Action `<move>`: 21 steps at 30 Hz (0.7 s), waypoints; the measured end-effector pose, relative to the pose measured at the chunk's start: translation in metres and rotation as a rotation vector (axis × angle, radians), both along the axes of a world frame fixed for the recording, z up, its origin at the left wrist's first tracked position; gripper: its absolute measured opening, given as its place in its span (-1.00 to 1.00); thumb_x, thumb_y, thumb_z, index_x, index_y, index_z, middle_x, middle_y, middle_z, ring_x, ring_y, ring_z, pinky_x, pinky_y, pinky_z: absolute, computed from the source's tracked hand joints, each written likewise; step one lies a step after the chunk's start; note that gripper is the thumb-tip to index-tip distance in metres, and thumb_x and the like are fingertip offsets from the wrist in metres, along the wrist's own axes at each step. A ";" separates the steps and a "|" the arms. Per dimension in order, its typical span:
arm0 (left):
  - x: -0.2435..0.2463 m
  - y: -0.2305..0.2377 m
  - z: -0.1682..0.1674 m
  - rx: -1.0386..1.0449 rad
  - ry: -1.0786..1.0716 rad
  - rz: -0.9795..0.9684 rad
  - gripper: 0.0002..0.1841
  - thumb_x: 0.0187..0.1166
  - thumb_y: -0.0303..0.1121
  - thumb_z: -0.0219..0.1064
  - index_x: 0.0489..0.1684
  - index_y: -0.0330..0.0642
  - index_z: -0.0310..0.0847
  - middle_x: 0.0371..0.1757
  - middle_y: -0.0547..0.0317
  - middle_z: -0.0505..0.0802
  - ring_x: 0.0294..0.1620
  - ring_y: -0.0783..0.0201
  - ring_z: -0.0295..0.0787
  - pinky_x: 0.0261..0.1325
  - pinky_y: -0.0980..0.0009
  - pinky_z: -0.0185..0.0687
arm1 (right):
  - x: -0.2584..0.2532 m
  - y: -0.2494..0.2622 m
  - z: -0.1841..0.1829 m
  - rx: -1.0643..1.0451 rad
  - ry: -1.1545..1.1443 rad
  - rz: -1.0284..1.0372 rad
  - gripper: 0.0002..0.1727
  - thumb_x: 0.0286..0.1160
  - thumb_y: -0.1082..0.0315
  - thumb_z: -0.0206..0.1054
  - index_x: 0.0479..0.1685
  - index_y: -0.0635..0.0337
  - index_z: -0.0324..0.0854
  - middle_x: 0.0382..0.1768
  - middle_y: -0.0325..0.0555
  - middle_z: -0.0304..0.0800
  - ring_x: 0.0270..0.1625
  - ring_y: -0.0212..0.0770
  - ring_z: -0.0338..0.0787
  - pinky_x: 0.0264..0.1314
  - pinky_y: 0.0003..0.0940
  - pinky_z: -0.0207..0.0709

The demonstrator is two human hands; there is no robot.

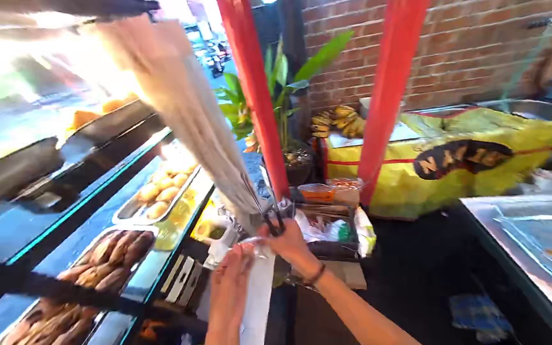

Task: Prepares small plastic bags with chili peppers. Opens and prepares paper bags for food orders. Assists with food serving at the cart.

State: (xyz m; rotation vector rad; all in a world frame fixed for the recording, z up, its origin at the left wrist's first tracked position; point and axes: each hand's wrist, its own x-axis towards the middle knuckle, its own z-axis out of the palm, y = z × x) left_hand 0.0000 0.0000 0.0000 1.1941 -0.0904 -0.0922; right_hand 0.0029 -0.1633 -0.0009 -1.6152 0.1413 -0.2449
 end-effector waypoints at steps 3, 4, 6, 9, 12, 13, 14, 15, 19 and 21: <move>-0.031 0.006 -0.033 -0.461 0.438 -0.105 -0.50 0.87 -0.12 -0.28 -0.09 -0.14 0.64 -0.25 0.10 0.91 -0.20 0.19 0.91 -0.06 0.22 0.86 | -0.037 0.006 -0.034 0.361 0.185 0.133 -0.79 0.37 0.38 0.58 -0.08 0.27 0.79 -0.42 -0.21 0.82 -0.64 -0.47 0.57 -0.59 -0.55 0.50; -0.039 0.010 -0.045 -0.559 0.483 -0.152 -0.48 0.81 -0.03 -0.26 -0.05 -0.12 0.65 -0.20 0.06 0.90 -0.14 0.10 0.90 0.00 0.10 0.82 | -0.045 0.005 -0.036 0.507 0.274 0.171 -0.81 0.43 0.41 0.53 -0.05 0.26 0.77 -0.47 -0.25 0.77 -0.68 -0.53 0.48 -0.63 -0.61 0.40; -0.051 0.016 -0.062 -0.602 0.459 -0.174 -0.59 0.56 -0.13 -0.04 -0.01 -0.16 0.69 -0.08 -0.02 0.89 0.01 0.01 0.86 0.14 -0.03 0.75 | -0.055 0.001 -0.038 0.752 0.414 0.325 -0.86 0.58 0.38 0.38 0.01 0.17 0.72 -0.47 -0.33 0.69 -0.71 -0.61 0.35 -0.68 -0.71 0.27; -0.054 0.014 -0.060 -0.134 0.155 0.094 -0.95 0.36 -0.54 0.25 -0.34 -0.22 0.61 -0.37 0.12 0.87 -0.30 0.28 0.85 -0.18 0.30 0.82 | -0.070 0.004 -0.039 0.799 0.427 0.602 -0.84 0.62 0.31 0.25 0.02 0.01 0.70 -0.39 -0.41 0.71 -0.68 -0.63 0.37 -0.66 -0.71 0.27; -0.047 0.007 -0.054 0.637 -0.351 0.538 -0.88 0.30 -0.41 0.46 -0.44 -0.24 0.63 -0.54 0.31 0.70 -0.54 0.53 0.62 -0.41 0.59 0.63 | -0.079 0.022 -0.042 0.365 0.181 0.462 -0.79 0.36 0.42 0.43 -0.07 0.08 0.57 -0.45 -0.40 0.58 -0.59 -0.57 0.45 -0.58 -0.65 0.34; -0.047 0.007 -0.053 0.818 -0.460 0.619 -0.81 0.37 -0.36 0.42 -0.26 -0.32 0.69 -0.45 0.21 0.76 -0.50 0.45 0.67 -0.38 0.49 0.68 | -0.075 0.029 -0.050 0.151 0.031 0.285 -0.78 0.28 0.38 0.51 -0.15 0.15 0.61 -0.49 -0.39 0.60 -0.55 -0.56 0.51 -0.53 -0.61 0.42; -0.048 0.005 -0.052 0.931 -0.531 0.650 -0.70 0.43 -0.36 0.37 -0.02 -0.41 0.69 -0.31 0.08 0.82 -0.38 0.33 0.75 -0.26 0.36 0.74 | -0.066 0.035 -0.057 -0.012 -0.090 0.115 -0.76 0.20 0.32 0.56 -0.23 0.17 0.64 -0.52 -0.38 0.62 -0.54 -0.55 0.56 -0.50 -0.58 0.48; -0.049 0.003 -0.053 0.990 -0.560 0.634 -0.58 0.47 -0.37 0.31 0.23 -0.48 0.61 -0.07 -0.05 0.86 -0.17 0.20 0.82 -0.05 0.21 0.78 | -0.057 0.038 -0.060 -0.089 -0.154 -0.003 -0.73 0.18 0.28 0.59 -0.25 0.19 0.65 -0.52 -0.35 0.65 -0.52 -0.51 0.61 -0.49 -0.54 0.54; -0.047 0.004 -0.059 0.946 -0.541 0.465 -0.35 0.47 -0.38 0.29 0.58 -0.54 0.29 0.53 -0.33 0.58 0.44 -0.03 0.64 0.42 0.13 0.63 | -0.041 0.041 -0.043 0.399 0.185 0.043 -0.86 0.41 0.48 0.41 -0.12 0.27 0.61 -0.52 -0.26 0.66 -0.64 -0.50 0.50 -0.62 -0.60 0.42; -0.046 0.009 -0.062 0.991 -0.551 0.445 -0.37 0.47 -0.37 0.26 0.57 -0.49 0.35 0.56 -0.28 0.57 0.51 -0.02 0.59 0.48 0.12 0.58 | -0.040 0.038 -0.039 0.644 0.436 0.159 -0.87 0.59 0.51 0.24 0.02 0.21 0.55 -0.60 -0.28 0.53 -0.73 -0.50 0.36 -0.70 -0.61 0.31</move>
